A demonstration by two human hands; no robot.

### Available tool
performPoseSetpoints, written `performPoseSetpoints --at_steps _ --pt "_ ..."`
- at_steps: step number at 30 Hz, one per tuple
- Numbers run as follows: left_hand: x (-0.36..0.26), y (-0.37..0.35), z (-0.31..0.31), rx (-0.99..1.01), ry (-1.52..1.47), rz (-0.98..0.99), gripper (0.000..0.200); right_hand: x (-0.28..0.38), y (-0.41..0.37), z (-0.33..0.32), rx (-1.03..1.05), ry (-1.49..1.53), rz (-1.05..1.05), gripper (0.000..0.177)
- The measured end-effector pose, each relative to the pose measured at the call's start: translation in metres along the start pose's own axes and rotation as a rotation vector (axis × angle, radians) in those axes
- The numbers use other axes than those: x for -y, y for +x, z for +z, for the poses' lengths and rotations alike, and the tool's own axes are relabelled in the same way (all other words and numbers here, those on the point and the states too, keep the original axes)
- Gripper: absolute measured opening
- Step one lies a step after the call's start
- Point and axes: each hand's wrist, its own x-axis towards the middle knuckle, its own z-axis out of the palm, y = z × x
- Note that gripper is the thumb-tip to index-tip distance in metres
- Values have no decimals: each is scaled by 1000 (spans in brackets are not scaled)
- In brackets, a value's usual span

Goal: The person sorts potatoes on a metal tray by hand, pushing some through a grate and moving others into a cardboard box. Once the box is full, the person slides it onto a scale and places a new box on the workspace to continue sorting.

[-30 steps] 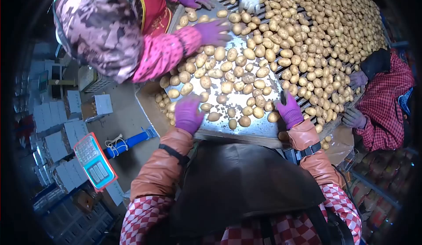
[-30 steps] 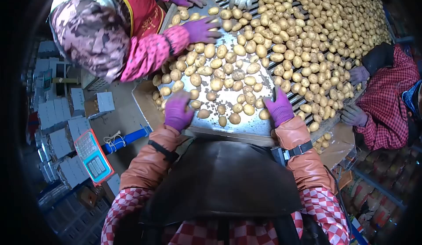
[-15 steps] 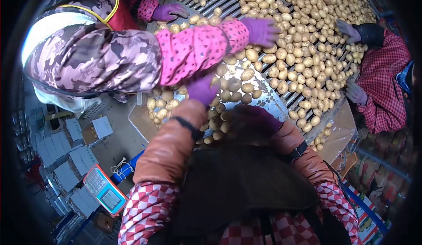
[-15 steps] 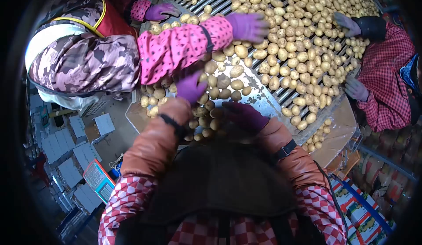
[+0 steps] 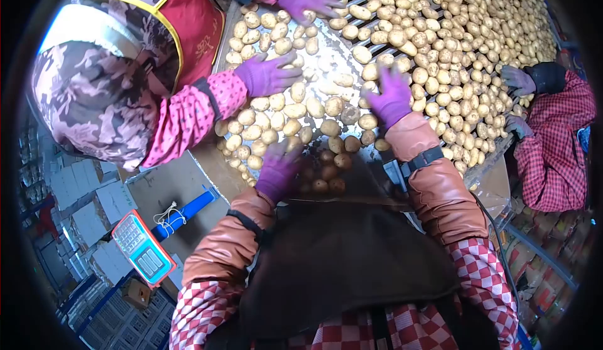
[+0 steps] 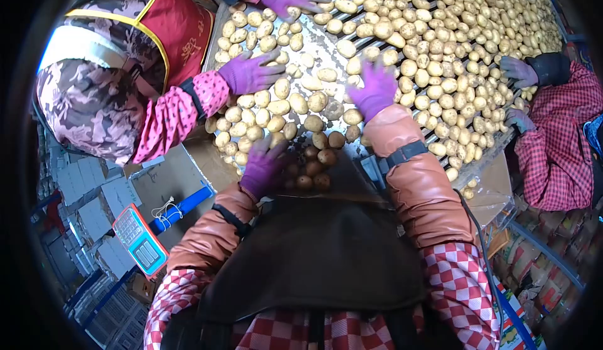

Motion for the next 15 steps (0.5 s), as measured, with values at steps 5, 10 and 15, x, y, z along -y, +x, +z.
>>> performPoseSetpoints --at_steps 5,10,15 --pt "16 -5 -29 12 -140 -369 25 39 -98 15 297 115 -577 71" --pt "76 30 -12 -486 -246 -503 27 44 -129 -15 778 882 -558 58" --pt "72 136 21 -22 -61 -726 79 37 -140 -46 759 996 -191 45"
